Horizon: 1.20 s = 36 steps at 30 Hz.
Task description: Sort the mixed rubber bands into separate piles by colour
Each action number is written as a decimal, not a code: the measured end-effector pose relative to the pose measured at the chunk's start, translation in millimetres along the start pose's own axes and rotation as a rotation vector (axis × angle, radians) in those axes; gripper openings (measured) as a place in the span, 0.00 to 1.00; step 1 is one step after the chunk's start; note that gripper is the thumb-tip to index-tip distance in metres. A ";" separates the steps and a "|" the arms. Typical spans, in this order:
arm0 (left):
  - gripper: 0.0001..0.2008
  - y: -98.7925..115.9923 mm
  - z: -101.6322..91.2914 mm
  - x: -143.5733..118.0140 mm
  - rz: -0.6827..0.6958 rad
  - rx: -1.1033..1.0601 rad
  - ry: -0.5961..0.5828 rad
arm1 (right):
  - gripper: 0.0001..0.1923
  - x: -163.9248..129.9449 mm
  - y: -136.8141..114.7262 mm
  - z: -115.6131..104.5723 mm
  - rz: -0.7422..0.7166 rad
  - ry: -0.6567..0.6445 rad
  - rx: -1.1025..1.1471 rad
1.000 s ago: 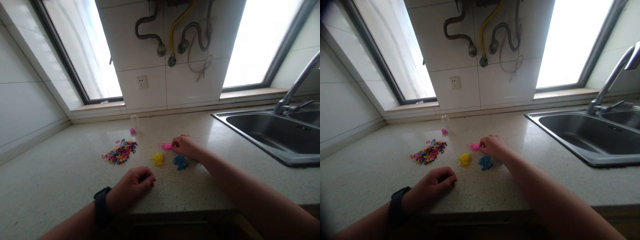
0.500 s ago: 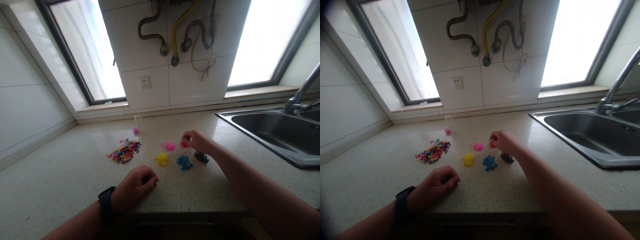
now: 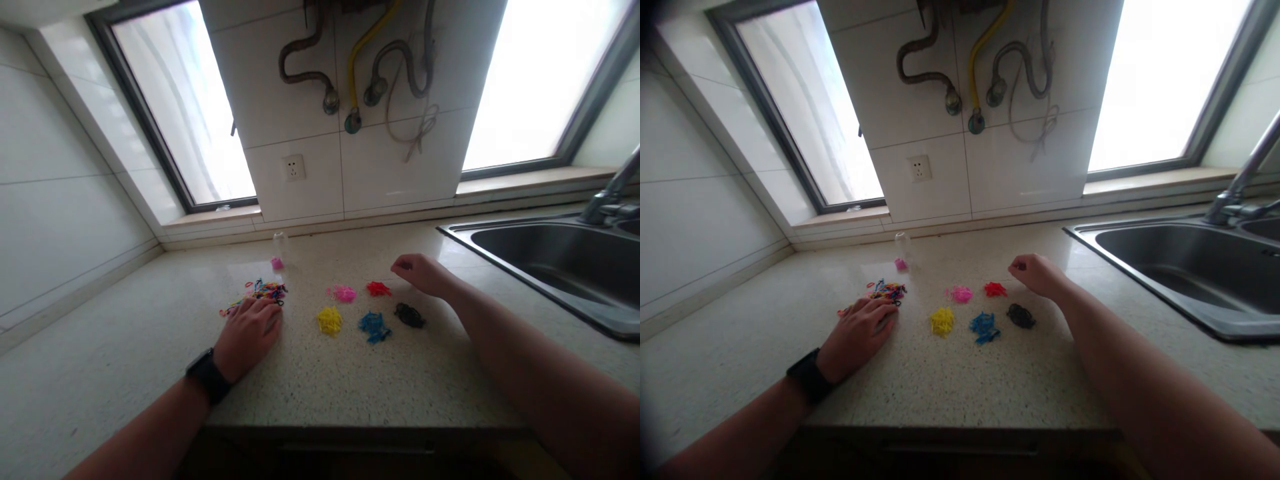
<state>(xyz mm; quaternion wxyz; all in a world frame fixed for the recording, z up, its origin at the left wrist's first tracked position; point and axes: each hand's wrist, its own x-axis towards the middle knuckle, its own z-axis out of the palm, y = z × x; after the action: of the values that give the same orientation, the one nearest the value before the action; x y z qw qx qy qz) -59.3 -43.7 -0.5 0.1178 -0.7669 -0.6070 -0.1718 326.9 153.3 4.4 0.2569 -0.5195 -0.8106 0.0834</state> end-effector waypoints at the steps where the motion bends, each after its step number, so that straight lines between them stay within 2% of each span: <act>1: 0.13 -0.7 0.7 -0.4 0.001 0.002 -0.009 | 0.16 0.0 -0.2 0.5 0.000 -0.001 -0.001; 36: 0.16 2.5 3.0 -2.1 -0.015 0.093 -0.026 | 0.15 0.2 -1.6 7.0 -0.045 -0.103 0.006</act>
<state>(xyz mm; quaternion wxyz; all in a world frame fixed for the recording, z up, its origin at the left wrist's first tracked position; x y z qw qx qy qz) -56.9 -45.0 -4.0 0.1443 -0.7581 -0.6216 -0.1343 322.0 153.6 -0.8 0.2182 -0.4953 -0.8341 0.1067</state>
